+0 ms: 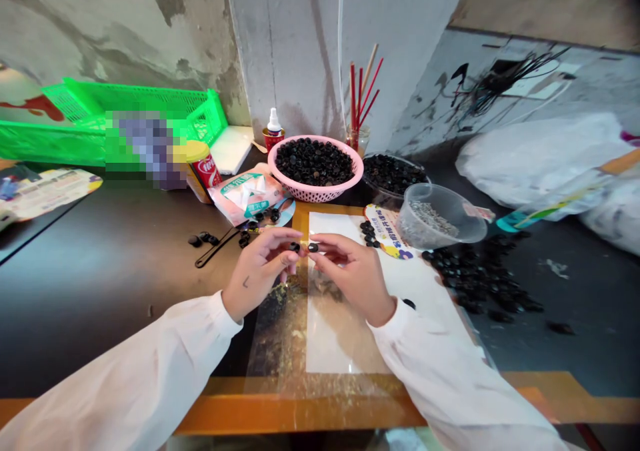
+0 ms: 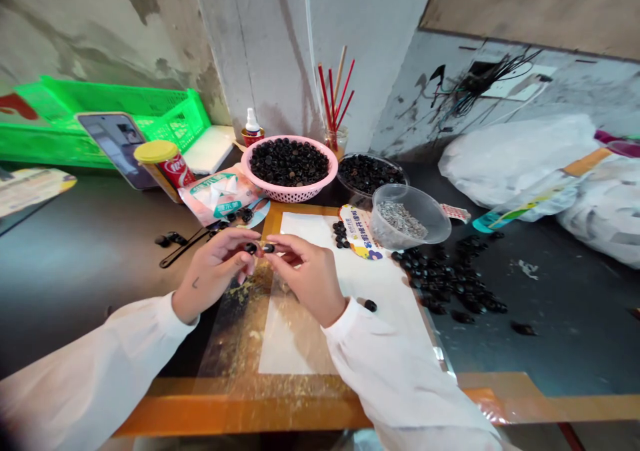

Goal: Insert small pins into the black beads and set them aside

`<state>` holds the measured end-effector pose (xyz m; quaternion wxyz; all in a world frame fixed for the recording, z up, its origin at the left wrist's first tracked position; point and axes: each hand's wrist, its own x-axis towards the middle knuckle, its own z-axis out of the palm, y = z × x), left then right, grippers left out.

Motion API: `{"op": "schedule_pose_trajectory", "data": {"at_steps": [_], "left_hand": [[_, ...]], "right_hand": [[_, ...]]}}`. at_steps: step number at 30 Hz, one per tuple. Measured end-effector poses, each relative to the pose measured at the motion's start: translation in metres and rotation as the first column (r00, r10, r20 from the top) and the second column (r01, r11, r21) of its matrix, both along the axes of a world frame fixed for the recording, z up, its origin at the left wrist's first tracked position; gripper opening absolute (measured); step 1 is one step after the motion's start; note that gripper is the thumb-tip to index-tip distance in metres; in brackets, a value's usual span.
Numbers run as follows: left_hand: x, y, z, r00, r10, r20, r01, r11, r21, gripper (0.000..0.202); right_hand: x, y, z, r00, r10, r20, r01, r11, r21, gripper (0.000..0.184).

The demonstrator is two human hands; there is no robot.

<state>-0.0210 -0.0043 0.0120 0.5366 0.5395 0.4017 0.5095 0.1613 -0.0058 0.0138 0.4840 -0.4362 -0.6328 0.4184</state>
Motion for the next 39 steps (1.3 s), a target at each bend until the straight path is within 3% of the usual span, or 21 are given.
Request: {"op": "schedule_pose_trajectory", "data": {"at_steps": [4,11,22,34,39], "left_hand": [[-0.001,0.002,-0.002,0.998,0.038,0.055,-0.038,0.999,0.008,0.033],[-0.003,0.003,-0.004,0.997,0.078,-0.009,-0.078,0.996,0.041,0.031],[0.0,0.003,-0.002,0.994,0.107,-0.031,-0.1,0.977,0.188,0.026],[0.001,0.002,-0.002,0.996,0.089,-0.024,-0.083,0.979,0.186,0.027],[0.002,0.002,-0.003,0.995,0.095,-0.01,-0.094,0.99,0.109,0.026]], "right_hand": [[0.0,0.0,0.004,0.999,-0.032,0.0,0.032,0.998,0.044,0.018],[-0.002,-0.003,0.005,0.998,0.048,-0.039,-0.047,0.999,0.026,0.014],[-0.003,-0.005,0.007,0.993,-0.01,0.114,-0.001,0.995,0.101,0.015],[-0.003,-0.011,0.009,0.975,-0.045,0.216,-0.009,0.971,0.239,0.017],[-0.002,-0.011,0.01,0.969,-0.061,0.24,-0.01,0.958,0.285,0.015]]}}
